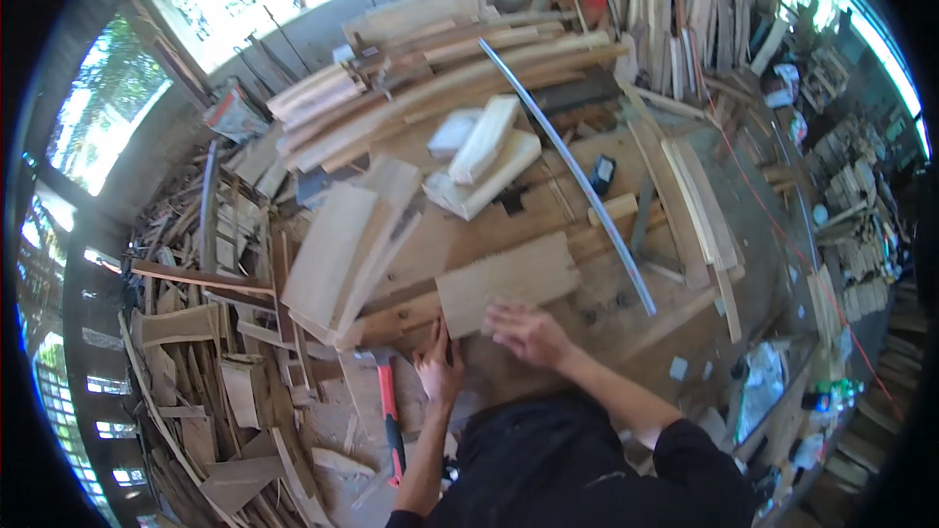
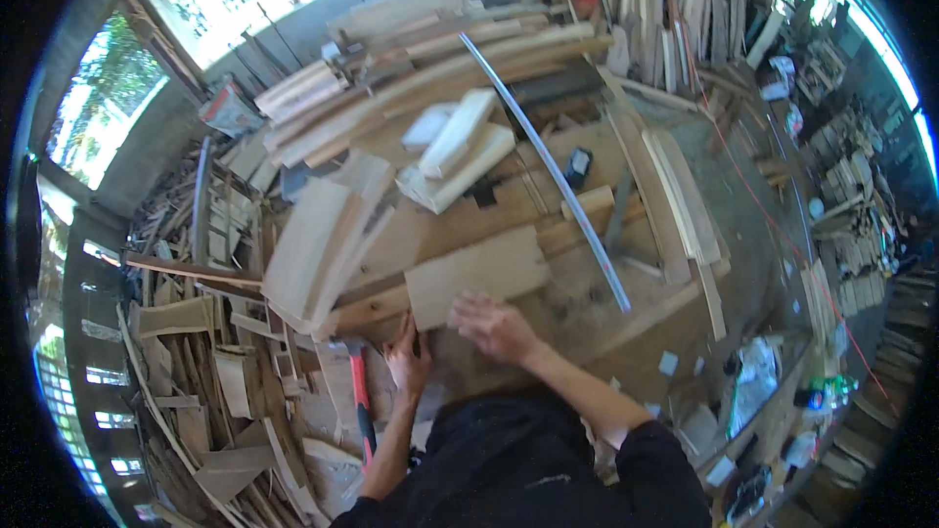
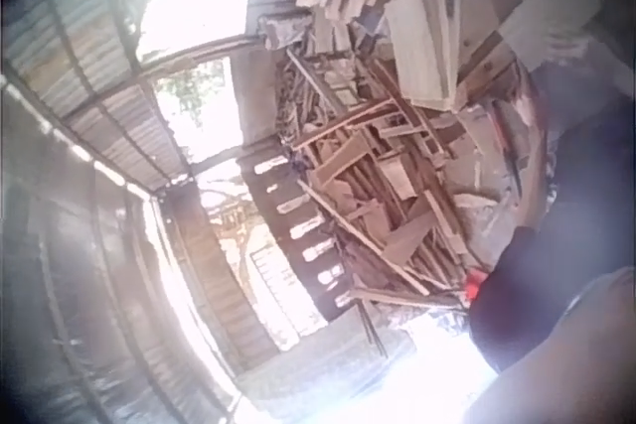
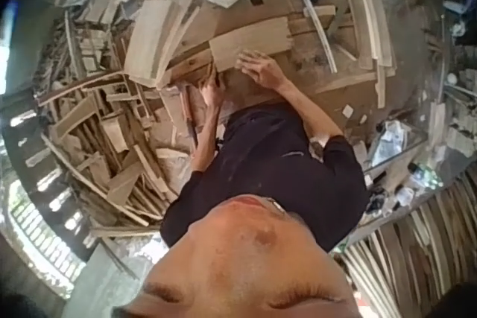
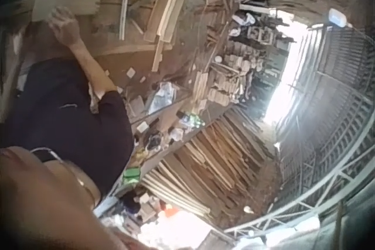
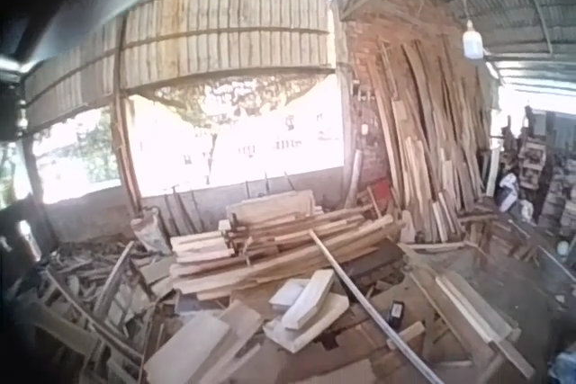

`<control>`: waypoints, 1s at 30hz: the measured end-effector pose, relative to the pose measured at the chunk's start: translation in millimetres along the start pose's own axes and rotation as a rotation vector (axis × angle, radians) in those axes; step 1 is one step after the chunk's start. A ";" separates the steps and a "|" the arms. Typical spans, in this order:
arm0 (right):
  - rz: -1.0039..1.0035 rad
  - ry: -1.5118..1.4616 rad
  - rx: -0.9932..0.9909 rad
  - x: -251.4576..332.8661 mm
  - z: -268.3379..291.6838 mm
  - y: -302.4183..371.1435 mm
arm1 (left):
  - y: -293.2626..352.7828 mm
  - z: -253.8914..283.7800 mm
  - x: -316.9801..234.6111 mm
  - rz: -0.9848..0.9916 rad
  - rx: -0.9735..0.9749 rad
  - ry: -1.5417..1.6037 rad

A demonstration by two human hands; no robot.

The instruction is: Measure and hand-sand pieces of wood in a workshop environment.

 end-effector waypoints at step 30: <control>-0.477 0.301 -0.342 -128.9 69.4 -27.4 | -4.4 -0.5 -7.0 -0.017 0.040 -0.013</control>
Point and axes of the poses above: each hand's wrist, its own y-axis away from the middle knuckle, its own z-axis out of the back of the hand, x = y × z, the point moved 10 cm from there along -y, towards the middle knuckle, and after that the axes turned 7 degrees about y, right-handed, at the moved point
